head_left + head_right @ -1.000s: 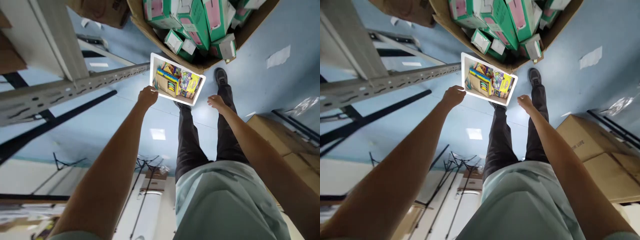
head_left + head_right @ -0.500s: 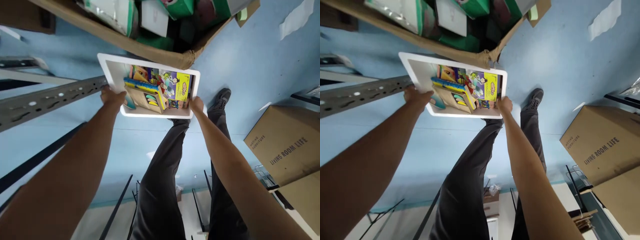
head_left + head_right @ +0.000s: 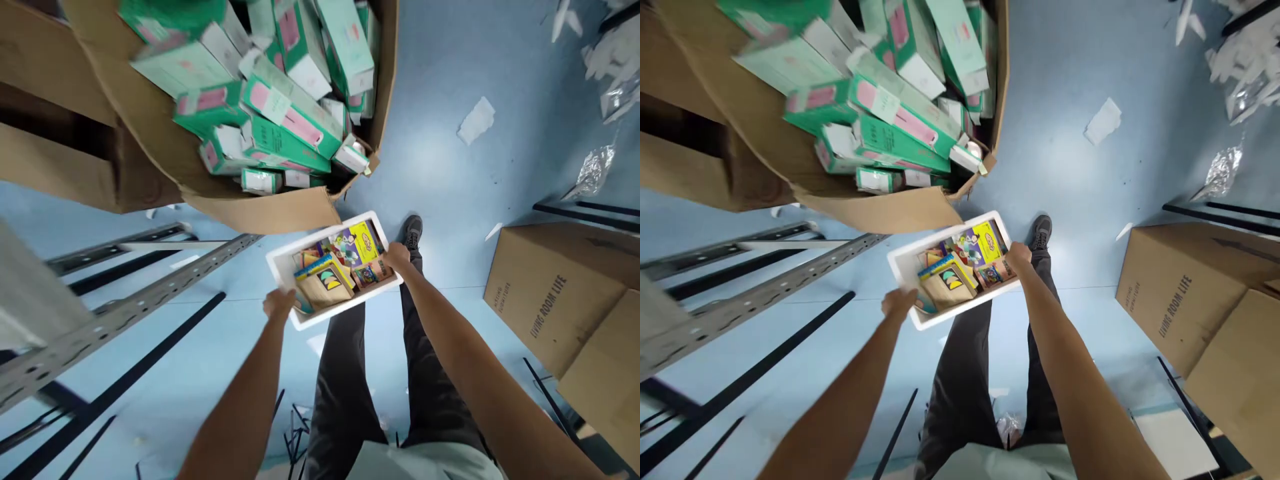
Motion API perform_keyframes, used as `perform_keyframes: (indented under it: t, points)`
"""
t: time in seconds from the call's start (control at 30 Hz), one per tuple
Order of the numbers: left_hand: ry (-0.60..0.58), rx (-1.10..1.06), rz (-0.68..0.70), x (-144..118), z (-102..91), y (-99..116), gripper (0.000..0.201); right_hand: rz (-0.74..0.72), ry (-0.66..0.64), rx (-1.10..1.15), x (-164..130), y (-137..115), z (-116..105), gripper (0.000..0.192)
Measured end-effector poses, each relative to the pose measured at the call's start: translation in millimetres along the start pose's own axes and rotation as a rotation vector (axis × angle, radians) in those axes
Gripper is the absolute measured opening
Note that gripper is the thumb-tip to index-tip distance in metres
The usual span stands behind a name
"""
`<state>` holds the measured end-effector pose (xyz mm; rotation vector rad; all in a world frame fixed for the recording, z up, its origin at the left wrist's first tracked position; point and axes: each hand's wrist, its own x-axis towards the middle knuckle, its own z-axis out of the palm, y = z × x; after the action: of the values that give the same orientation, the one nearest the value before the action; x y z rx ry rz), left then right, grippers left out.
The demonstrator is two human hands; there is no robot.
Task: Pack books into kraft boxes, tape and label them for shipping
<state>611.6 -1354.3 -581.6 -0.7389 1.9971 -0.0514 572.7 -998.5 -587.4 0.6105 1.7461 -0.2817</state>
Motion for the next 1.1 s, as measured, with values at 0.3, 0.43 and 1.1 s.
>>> perform_keyframes:
  t: [0.3, 0.43, 1.1]
  points:
    - [-0.103, -0.011, -0.082, -136, 24.7, 24, 0.038, 0.009, 0.03, 0.02, -83, 121, -32, 0.042]
    - [-0.089, -0.026, 0.053, -187, -5.2, 79, 0.033, 0.076, 0.091, 0.087, -123, 187, -79, 0.043]
    - [0.258, 0.098, 0.95, -510, -418.4, 324, 0.026, 0.118, 0.732, 0.527, -428, 408, -355, 0.043]
